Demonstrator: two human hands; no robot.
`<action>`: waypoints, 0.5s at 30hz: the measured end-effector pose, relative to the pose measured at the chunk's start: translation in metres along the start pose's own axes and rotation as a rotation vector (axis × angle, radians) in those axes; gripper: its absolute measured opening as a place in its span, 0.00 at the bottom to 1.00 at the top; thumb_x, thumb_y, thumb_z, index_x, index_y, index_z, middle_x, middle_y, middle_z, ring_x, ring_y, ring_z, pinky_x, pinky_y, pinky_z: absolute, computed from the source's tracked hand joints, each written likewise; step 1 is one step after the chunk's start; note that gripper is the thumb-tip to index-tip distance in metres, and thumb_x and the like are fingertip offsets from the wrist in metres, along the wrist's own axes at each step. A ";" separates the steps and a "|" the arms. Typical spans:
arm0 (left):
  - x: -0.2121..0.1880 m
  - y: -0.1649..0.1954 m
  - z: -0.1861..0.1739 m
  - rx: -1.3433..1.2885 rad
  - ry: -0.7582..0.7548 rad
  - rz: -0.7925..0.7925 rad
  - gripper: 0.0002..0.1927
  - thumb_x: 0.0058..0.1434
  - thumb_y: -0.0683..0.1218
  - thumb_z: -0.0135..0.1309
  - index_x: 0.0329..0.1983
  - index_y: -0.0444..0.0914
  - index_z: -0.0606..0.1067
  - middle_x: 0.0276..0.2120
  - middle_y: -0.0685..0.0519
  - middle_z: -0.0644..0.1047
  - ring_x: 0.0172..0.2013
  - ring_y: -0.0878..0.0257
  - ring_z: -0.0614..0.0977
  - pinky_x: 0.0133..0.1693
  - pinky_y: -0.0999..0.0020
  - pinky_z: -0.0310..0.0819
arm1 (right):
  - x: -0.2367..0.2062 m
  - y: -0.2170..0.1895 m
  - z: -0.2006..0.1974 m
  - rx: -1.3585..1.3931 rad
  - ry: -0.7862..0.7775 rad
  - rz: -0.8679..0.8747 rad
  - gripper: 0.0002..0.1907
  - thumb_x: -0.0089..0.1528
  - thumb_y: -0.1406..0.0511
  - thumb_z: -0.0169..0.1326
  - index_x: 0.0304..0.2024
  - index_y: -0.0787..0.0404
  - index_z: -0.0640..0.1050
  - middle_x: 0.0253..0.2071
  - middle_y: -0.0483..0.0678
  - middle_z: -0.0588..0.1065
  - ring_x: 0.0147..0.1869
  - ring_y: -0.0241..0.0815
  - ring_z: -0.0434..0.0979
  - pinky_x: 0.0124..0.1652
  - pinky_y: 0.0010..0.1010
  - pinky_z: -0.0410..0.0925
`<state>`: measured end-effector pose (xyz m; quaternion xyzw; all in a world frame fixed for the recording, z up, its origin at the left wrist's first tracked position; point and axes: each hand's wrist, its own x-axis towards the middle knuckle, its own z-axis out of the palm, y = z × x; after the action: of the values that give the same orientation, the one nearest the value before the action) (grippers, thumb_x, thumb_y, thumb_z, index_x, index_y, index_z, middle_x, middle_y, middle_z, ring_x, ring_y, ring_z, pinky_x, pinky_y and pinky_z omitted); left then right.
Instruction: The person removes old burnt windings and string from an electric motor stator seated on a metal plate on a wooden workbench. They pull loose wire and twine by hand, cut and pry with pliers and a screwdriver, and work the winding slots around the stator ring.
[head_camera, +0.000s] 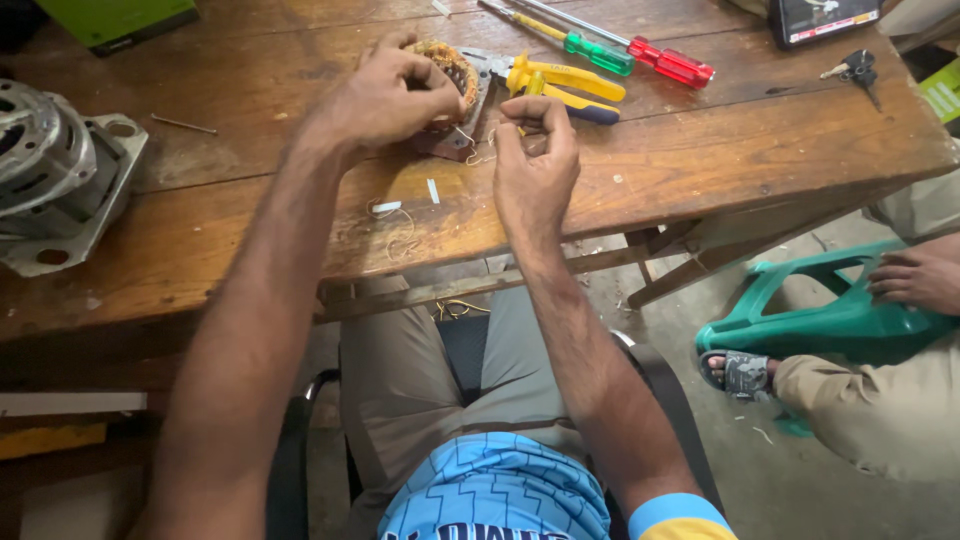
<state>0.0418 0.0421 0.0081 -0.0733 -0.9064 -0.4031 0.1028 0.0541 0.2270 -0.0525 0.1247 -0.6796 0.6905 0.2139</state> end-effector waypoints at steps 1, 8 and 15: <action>-0.002 0.000 0.000 -0.138 -0.058 -0.137 0.08 0.55 0.50 0.65 0.28 0.41 0.85 0.38 0.46 0.78 0.39 0.57 0.79 0.41 0.58 0.74 | 0.000 0.000 0.000 -0.012 0.003 0.002 0.06 0.61 0.73 0.55 0.41 0.63 0.78 0.37 0.42 0.77 0.37 0.29 0.75 0.38 0.22 0.69; -0.002 0.022 -0.002 0.193 0.035 0.039 0.05 0.49 0.46 0.68 0.25 0.40 0.86 0.35 0.48 0.84 0.64 0.48 0.65 0.63 0.44 0.52 | 0.001 -0.001 -0.003 -0.032 0.013 -0.031 0.06 0.62 0.73 0.56 0.41 0.63 0.78 0.37 0.42 0.77 0.37 0.29 0.73 0.39 0.23 0.68; -0.011 0.049 0.045 0.740 0.183 0.023 0.14 0.53 0.44 0.63 0.41 0.33 0.80 0.44 0.40 0.79 0.53 0.45 0.74 0.52 0.44 0.66 | 0.003 0.001 -0.004 -0.050 -0.013 0.004 0.06 0.61 0.72 0.56 0.41 0.62 0.80 0.38 0.43 0.79 0.39 0.30 0.76 0.40 0.24 0.70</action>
<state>0.0577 0.1072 0.0110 -0.0052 -0.9769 -0.0523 0.2072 0.0515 0.2317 -0.0520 0.1225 -0.6981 0.6731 0.2112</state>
